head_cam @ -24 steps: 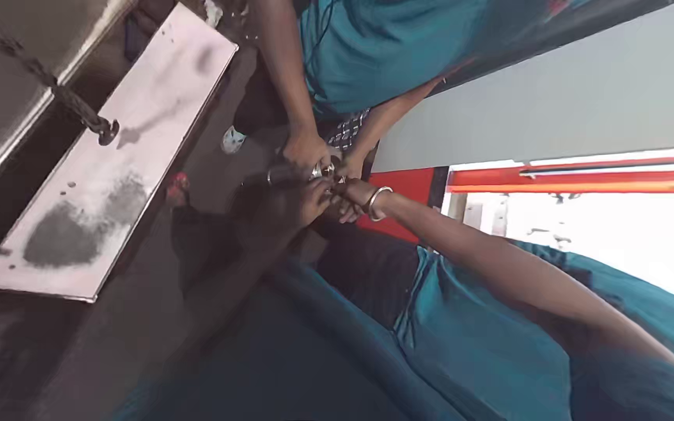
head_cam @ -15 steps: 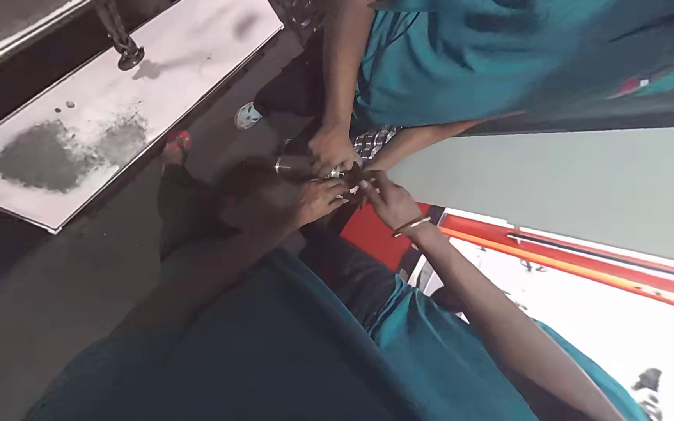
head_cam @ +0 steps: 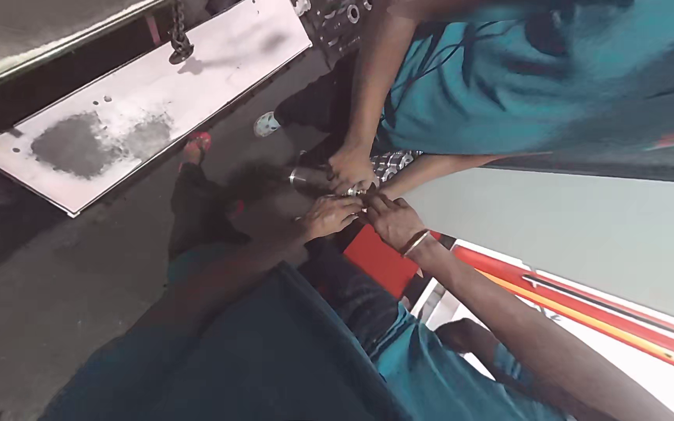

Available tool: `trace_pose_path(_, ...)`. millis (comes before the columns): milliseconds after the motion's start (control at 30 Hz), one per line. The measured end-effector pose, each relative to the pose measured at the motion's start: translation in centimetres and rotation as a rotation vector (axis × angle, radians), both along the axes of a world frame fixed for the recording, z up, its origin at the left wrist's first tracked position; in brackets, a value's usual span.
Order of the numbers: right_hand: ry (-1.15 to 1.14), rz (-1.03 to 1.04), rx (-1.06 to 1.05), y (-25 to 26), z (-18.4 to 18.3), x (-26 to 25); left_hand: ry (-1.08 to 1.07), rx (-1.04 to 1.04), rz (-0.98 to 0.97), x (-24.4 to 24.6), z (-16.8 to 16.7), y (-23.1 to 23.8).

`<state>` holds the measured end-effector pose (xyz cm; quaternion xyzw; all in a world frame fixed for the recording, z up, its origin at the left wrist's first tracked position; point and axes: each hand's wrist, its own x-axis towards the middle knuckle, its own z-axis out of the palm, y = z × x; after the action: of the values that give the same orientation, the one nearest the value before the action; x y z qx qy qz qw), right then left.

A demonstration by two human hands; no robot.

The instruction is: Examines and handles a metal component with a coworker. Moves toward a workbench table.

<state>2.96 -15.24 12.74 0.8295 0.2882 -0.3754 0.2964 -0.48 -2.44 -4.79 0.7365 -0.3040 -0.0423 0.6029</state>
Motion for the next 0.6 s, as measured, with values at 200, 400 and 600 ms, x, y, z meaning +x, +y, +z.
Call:
trace_pose_path(200, 0.097, -0.15, -0.159, 1.0, 0.4, 0.7, 0.016, -0.033, -0.065, 0.5, -0.1, 0.3)
trace_pose_path(400, 0.207, -0.699, -0.204, 2.0, 0.2, 1.3, 0.027, -0.081, -0.018, 0.2, -0.4, 0.0)
trace_pose_path(600, 0.185, -1.584, 0.222, 1.4, -0.8, 0.2, 0.047, -0.099, -0.031, 0.5, 0.0, 0.3)
